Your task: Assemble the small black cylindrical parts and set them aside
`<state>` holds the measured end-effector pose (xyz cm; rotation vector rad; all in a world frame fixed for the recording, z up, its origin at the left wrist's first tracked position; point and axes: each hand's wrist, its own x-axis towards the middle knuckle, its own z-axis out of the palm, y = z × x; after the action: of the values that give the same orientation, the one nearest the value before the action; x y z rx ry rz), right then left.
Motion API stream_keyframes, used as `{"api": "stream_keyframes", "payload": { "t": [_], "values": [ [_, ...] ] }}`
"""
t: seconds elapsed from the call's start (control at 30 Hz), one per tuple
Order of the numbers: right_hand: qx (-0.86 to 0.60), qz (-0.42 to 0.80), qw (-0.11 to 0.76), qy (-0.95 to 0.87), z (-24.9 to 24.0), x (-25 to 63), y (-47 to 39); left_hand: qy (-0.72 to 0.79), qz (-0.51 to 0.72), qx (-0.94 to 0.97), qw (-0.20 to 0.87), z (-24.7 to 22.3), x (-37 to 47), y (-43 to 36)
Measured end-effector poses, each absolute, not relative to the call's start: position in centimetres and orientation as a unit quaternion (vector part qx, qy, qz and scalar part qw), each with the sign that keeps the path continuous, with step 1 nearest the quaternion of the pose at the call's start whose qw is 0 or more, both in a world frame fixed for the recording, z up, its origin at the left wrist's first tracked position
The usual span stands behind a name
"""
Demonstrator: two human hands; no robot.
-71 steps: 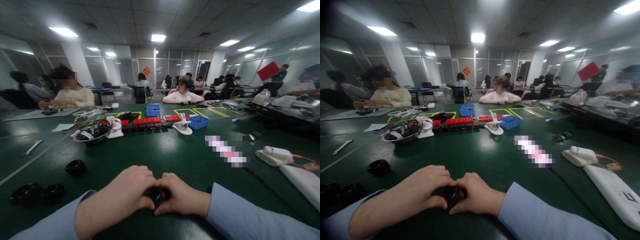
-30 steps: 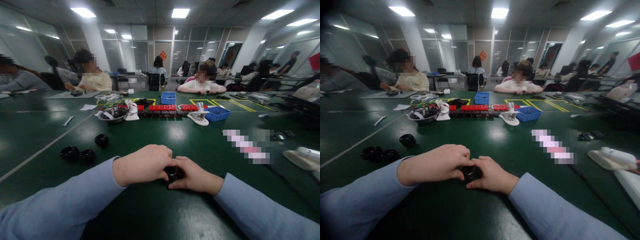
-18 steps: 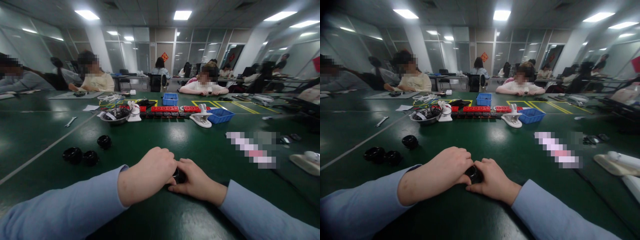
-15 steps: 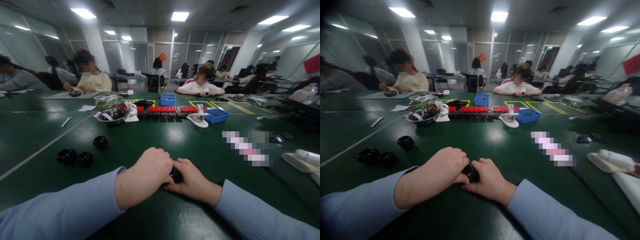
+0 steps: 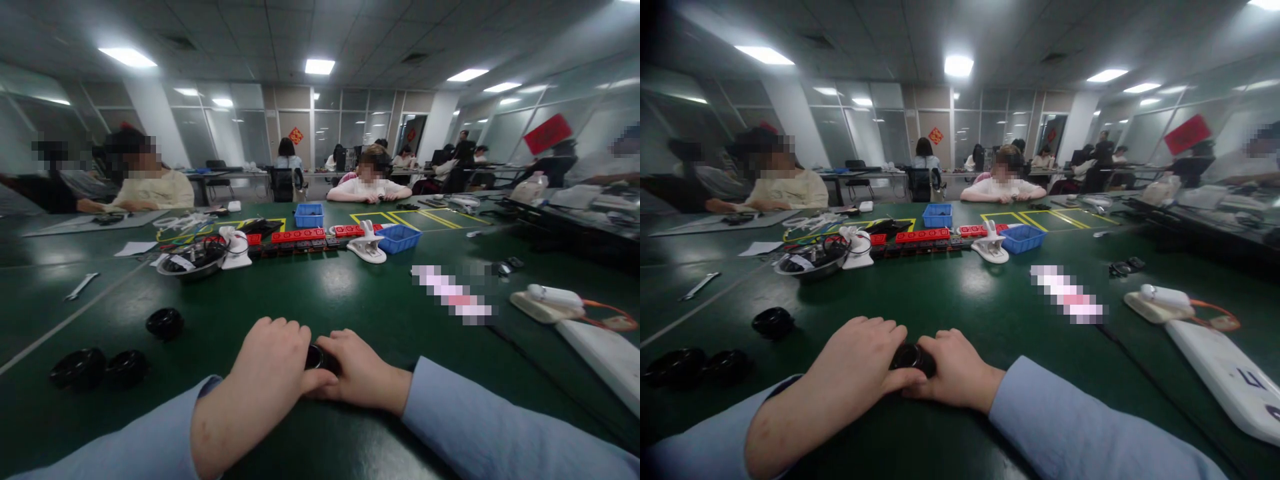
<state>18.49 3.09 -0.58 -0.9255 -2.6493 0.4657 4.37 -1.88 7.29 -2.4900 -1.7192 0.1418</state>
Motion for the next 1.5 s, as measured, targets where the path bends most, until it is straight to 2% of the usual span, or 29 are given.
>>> {"api": "stream_keyframes", "payload": {
  "t": [0.17, 0.43, 0.63, 0.93, 1.07, 1.3, 1.5],
  "values": [
    [-0.293, 0.2, 0.168, -0.92, -0.7, 18.8, 3.6, -0.442, -0.024, -0.897, -0.002, 8.4, 2.2, -1.5],
    [-0.222, 0.245, 0.136, -0.934, -0.2, 19.2, 4.0, -0.384, 0.037, -0.918, -0.087, 9.1, 1.7, -0.9],
    [-0.25, 0.252, 0.11, -0.928, 0.5, 19.1, 3.7, -0.425, 0.035, -0.9, -0.087, 8.7, 2.3, -0.6],
    [-0.29, 0.198, 0.121, -0.929, -0.3, 18.6, 3.5, -0.59, 0.099, -0.8, -0.051, 9.0, 4.9, -1.8],
    [-0.297, 0.172, 0.124, -0.931, -0.4, 18.5, 3.3, -0.598, 0.065, -0.799, -0.031, 8.6, 5.0, -2.0],
    [-0.302, 0.137, 0.127, -0.935, -0.4, 18.3, 3.1, -0.615, 0.109, -0.781, -0.02, 8.8, 5.7, -2.6],
    [-0.318, 0.087, 0.141, -0.933, -0.7, 18.1, 2.9, -0.618, 0.084, -0.781, 0.007, 8.4, 5.9, -3.2]
  ]
}}
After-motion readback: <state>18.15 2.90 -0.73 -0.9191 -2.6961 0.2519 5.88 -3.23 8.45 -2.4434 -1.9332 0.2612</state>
